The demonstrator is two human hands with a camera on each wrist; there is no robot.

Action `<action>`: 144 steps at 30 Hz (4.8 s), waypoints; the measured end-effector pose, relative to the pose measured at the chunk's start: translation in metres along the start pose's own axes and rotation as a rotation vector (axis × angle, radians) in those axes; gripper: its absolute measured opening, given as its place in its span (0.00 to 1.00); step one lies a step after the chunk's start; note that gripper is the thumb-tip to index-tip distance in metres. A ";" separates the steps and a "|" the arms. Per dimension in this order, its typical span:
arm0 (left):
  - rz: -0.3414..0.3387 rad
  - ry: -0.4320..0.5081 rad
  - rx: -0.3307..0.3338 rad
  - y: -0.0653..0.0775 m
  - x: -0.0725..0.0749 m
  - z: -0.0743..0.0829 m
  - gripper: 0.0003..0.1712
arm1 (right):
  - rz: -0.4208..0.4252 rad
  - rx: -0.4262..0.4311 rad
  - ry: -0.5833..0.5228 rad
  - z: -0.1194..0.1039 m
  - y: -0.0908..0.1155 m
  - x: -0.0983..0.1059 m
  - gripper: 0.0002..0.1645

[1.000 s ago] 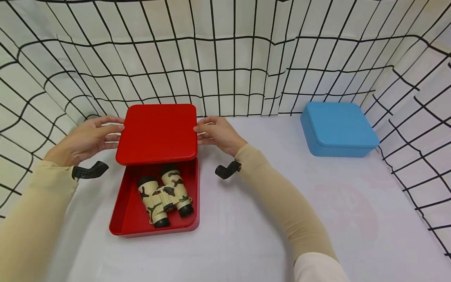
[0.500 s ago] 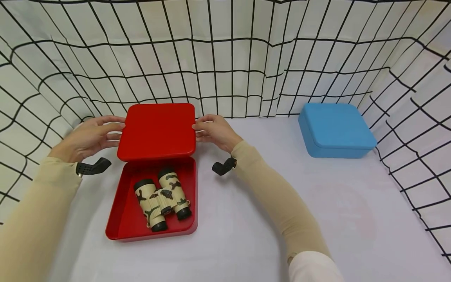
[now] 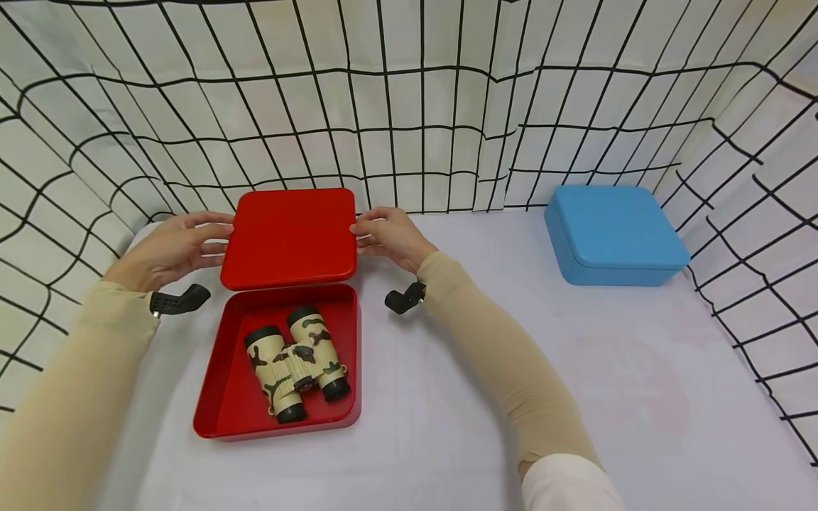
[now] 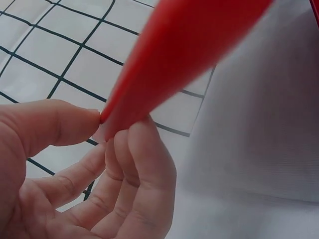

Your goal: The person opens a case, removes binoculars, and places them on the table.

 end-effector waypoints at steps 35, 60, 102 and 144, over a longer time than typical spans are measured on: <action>-0.045 -0.093 0.060 -0.033 -0.015 -0.023 0.46 | 0.010 -0.080 0.071 0.028 -0.021 0.007 0.25; -0.067 -0.184 0.060 -0.036 -0.022 -0.026 0.66 | -0.061 -0.143 0.172 0.028 -0.017 0.009 0.43; 0.255 -0.333 -0.115 0.054 -0.024 -0.043 0.44 | -0.070 0.149 0.634 -0.008 0.038 0.004 0.38; 0.443 -0.870 -0.382 0.130 -0.076 -0.043 0.23 | -0.338 0.779 1.173 -0.026 0.141 -0.105 0.30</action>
Point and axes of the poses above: each hand's wrist, its own y-axis away from the middle knuckle, its own x-axis out of the back of the hand, z = x × y, the point moved 8 cm from there along -y, towards the middle knuckle, and after that the axes turned 6 degrees about x, right-handed, at the moved point
